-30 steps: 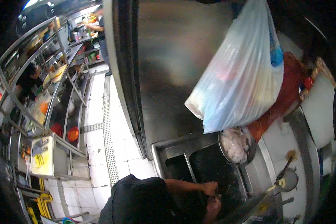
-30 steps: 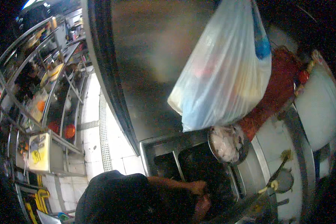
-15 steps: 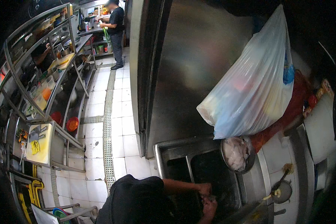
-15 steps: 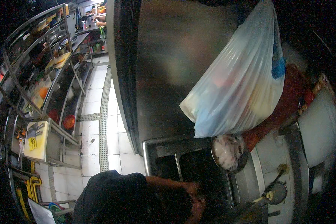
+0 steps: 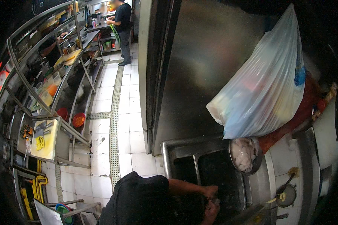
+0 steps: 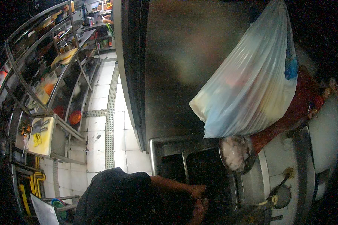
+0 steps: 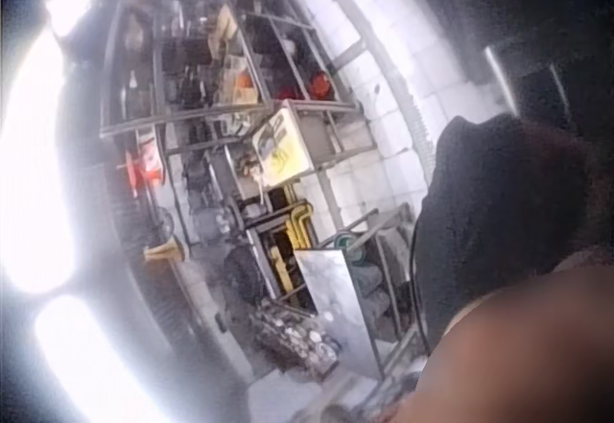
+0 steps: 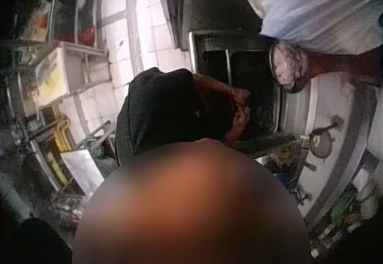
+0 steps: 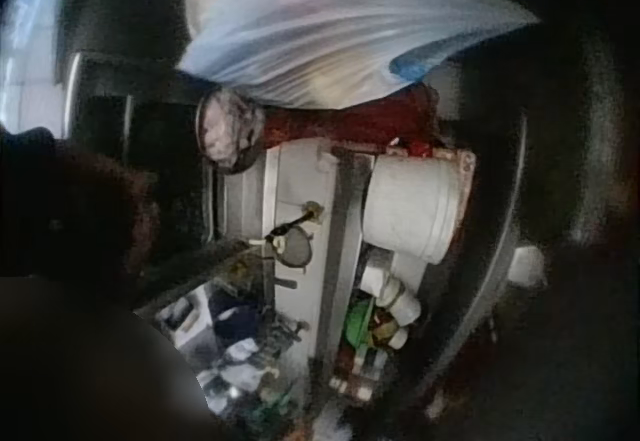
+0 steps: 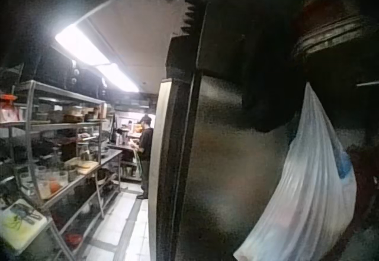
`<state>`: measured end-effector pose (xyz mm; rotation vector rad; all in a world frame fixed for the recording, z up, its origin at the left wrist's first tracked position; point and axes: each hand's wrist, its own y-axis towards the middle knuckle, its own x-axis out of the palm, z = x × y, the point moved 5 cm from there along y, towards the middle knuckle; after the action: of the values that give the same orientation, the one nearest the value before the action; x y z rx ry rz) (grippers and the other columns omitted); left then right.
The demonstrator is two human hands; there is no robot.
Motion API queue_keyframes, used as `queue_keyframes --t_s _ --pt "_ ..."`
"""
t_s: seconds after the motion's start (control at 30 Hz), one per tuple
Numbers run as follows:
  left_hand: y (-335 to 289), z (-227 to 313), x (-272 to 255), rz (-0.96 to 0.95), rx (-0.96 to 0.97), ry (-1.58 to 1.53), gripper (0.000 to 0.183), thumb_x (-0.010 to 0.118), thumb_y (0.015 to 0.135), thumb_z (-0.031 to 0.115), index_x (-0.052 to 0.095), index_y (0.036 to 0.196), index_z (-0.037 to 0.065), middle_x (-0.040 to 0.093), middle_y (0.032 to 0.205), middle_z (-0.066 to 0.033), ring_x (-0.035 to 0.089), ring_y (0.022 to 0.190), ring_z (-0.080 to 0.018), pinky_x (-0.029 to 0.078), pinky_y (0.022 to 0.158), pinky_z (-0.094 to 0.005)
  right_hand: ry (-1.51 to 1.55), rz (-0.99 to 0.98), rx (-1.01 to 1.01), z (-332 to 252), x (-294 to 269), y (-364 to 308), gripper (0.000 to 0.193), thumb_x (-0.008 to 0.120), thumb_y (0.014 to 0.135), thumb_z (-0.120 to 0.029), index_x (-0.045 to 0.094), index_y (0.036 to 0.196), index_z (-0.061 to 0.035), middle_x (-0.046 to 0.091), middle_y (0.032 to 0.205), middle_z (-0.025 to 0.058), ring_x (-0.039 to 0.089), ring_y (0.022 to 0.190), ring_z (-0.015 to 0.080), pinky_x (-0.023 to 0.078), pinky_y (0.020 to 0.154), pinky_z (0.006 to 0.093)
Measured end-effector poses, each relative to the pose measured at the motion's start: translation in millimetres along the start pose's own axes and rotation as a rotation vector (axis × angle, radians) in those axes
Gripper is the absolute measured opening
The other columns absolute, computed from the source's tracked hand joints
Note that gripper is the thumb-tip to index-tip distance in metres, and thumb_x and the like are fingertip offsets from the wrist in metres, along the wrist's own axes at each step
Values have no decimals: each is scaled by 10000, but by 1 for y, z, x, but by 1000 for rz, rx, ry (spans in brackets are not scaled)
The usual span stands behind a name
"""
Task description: The person stands at a stainless steel sink and repeatedly washes small pieces of squid under running water. They rinse each piece by hand, then place it into a metal bowl on the counter. The process continues throughout the clip with no other tools used.
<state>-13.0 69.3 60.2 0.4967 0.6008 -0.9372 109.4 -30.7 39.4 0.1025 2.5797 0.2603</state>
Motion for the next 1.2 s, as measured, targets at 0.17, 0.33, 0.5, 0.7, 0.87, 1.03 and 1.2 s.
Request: queue_keyframes --t_s 0.17,0.33,0.5,0.7,0.87,1.03,1.2 --pt "-10 13 -25 275 -365 148 244 609 764 240 668 791 5 648 818 -167 632 769 -316 501 776 -447 363 217 424 -40 -10 -24 299 604 829 -92 438 1060 0 489 812 73 447 652 127 389 539 288" --pt "-24 -49 -60 23 -486 135 253 616 774 285 671 811 41 652 819 -123 612 735 -285 513 677 -412 -262 -363 454 -123 10 -19 176 667 794 -149 553 759 -20 516 681 57 510 668 159 439 630 321" --pt "-13 -27 -86 24 -570 122 247 604 770 191 647 940 17 624 1010 -198 614 927 -322 492 807 -414 -101 -102 376 -139 -11 -38 250 650 817 -188 638 994 -11 657 868 130 626 800 234 479 752 339" --pt "22 -76 -38 290 -410 -109 257 626 763 155 646 975 11 627 1059 -195 613 994 -312 491 816 -409 -627 135 595 -64 -58 -34 334 641 850 -260 623 1094 -33 649 935 152 636 848 255 498 790 358" --pt "31 -2 -32 142 -167 -230 229 641 792 116 677 999 24 676 961 -166 652 895 -228 497 792 -335 685 361 561 -51 -43 8 285 646 863 -168 599 1081 11 644 928 106 632 806 175 544 684 317" --pt "29 75 -74 183 -108 -684 213 571 849 -10 673 1032 30 695 913 -99 621 807 -104 485 746 -258 562 508 528 -122 -66 35 298 716 804 -124 610 1016 57 649 894 101 629 749 148 547 623 273" --pt "17 126 -103 195 68 -707 266 556 857 -53 633 1103 12 684 957 -84 621 833 -109 494 771 -273 430 660 374 -139 -74 44 313 760 759 -117 622 966 73 661 838 97 636 711 138 557 613 265"
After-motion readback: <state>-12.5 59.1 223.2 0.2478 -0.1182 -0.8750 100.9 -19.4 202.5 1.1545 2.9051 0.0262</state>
